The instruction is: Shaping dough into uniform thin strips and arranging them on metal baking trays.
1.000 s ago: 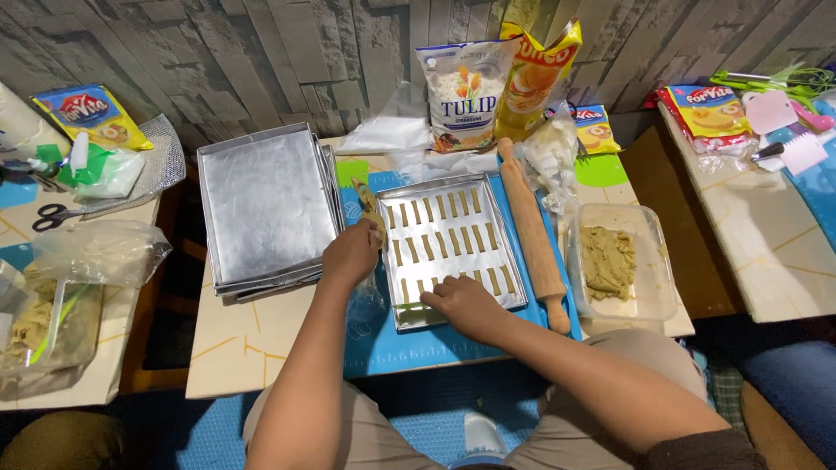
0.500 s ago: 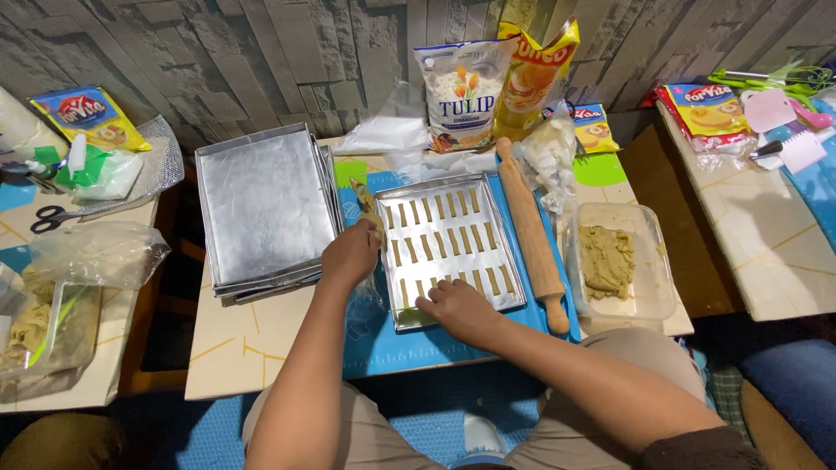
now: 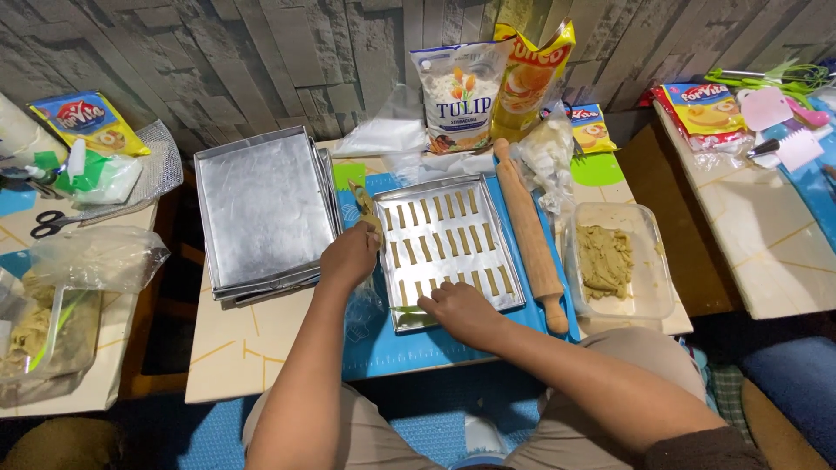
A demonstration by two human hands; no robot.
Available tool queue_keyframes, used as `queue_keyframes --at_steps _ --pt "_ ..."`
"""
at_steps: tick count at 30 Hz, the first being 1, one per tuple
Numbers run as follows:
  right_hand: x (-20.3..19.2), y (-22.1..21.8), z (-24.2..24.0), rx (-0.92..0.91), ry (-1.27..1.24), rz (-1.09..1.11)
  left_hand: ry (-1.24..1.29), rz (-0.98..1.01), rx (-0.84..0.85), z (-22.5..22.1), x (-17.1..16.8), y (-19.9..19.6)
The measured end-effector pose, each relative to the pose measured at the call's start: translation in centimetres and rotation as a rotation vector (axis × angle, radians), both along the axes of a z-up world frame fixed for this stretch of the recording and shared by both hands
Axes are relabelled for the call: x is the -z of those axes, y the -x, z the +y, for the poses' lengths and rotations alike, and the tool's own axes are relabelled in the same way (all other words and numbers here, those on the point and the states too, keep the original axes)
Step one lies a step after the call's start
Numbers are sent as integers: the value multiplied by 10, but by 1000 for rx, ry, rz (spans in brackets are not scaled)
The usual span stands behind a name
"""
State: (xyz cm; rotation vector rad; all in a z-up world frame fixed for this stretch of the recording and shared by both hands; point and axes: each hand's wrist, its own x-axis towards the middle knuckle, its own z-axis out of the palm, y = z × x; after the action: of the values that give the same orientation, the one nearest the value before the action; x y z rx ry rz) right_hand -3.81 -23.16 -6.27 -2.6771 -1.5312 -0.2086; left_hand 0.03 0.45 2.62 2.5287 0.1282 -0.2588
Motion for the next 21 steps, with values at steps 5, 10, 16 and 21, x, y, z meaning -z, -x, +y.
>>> queue_keyframes --at_steps 5,10,16,21 --pt "-6 -2 -1 11 -13 7 0 2 -2 1 1 -1" --pt "8 -2 -1 21 4 -6 4 -5 -4 1 4 -2" --pt "3 1 0 6 1 49 -4 -1 -7 1 5 -2" --pt "-8 0 -1 32 -14 71 -6 -1 -12 1 8 -3"
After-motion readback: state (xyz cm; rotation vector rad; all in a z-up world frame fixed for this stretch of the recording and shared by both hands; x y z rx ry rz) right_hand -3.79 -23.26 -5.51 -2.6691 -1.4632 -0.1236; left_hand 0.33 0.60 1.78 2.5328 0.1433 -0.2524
